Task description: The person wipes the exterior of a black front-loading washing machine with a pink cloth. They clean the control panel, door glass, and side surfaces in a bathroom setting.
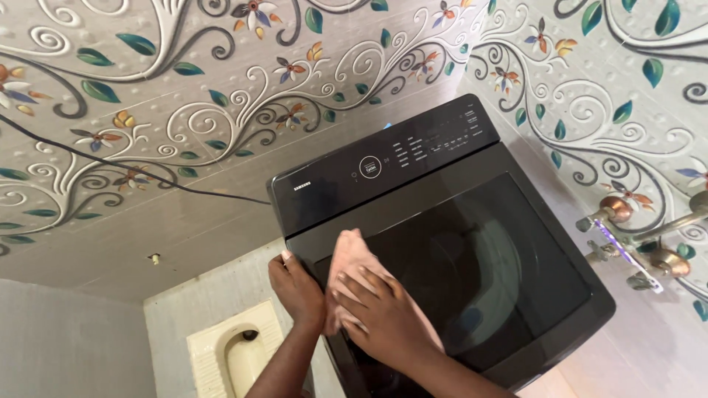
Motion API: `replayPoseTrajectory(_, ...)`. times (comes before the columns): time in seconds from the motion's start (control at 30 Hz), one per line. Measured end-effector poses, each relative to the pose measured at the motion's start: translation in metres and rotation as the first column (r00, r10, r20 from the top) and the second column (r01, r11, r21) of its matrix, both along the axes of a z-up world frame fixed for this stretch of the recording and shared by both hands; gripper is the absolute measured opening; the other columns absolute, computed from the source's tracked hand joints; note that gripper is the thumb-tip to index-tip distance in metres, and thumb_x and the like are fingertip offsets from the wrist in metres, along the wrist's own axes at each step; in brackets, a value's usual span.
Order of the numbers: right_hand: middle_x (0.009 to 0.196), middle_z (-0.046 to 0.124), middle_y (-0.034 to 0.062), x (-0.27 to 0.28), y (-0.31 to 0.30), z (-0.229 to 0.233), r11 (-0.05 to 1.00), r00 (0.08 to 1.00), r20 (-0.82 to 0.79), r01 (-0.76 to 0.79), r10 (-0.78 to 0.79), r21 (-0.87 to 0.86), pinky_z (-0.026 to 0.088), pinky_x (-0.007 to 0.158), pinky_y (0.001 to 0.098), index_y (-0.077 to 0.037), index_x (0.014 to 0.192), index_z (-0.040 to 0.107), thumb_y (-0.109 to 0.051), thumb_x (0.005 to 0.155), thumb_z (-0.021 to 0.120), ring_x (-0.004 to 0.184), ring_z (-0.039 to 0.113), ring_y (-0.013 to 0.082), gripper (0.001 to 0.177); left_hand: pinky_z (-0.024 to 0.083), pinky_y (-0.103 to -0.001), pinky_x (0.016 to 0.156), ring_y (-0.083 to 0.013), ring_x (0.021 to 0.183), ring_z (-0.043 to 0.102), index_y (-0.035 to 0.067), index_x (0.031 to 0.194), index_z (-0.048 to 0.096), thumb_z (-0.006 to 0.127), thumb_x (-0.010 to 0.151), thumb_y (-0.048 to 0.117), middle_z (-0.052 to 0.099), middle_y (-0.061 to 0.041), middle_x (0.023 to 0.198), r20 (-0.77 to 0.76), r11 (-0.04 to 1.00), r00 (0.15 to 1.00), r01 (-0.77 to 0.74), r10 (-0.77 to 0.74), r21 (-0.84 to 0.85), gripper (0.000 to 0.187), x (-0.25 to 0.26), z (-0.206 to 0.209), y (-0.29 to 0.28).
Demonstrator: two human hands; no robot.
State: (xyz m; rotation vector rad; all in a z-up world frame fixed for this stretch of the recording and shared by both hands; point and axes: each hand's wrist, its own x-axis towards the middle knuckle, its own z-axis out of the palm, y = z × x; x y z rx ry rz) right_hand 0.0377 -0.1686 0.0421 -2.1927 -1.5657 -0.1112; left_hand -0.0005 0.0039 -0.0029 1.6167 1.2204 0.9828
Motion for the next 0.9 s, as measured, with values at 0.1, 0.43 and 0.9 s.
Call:
replayPoseTrajectory(0.1, 0.142, 0.061, 0.0018, 0.009, 0.032, 0.005, 0.999, 1.0, -0.007, 0.012, -0.011, 0.041, 0.033, 0.111, 0.0471, -0.017, 0.137, 0.065, -0.03, 0.094, 0.063, 0.135, 0.049, 0.0273, 0.045, 0.044, -0.045, 0.084, -0.033, 0.089, 0.056, -0.004, 0.102, 0.056, 0.041, 0.108, 0.033, 0.059, -0.019, 0.098, -0.027, 0.999, 1.0, 0.018, -0.017, 0.032, 0.04, 0.0, 0.0, 0.004)
replayPoseTrajectory(0.43, 0.123, 0.066, 0.0004, 0.036, 0.035, 0.02, 0.999, 0.999, 0.049, 0.008, -0.01, 0.045, 0.043, 0.101, 0.0461, -0.014, 0.125, 0.069, -0.02, 0.091, 0.067, 0.119, 0.058, 0.0223, 0.035, 0.043, -0.046, 0.084, -0.0323, 0.09, 0.056, -0.004, 0.103, 0.056, 0.041, 0.11, 0.036, 0.06, -0.02, 0.099, -0.064, 0.998, 0.998, 0.02, -0.016, 0.059, 0.043, -0.004, -0.002, 0.005)
replayPoseTrajectory(0.9, 0.132, 0.068, -0.0006, 0.221, -0.107, 0.003, 0.813, 0.818, 0.001, 0.572, -0.576, 0.105, 0.034, 0.109, 0.0494, -0.017, 0.123, 0.071, -0.017, 0.09, 0.069, 0.121, 0.055, 0.0277, 0.032, 0.044, -0.045, 0.083, -0.031, 0.088, 0.056, -0.004, 0.102, 0.056, 0.042, 0.11, 0.036, 0.06, -0.018, 0.097, -0.107, 0.999, 0.994, 0.0, 0.005, 0.05, 0.043, 0.001, 0.01, 0.004)
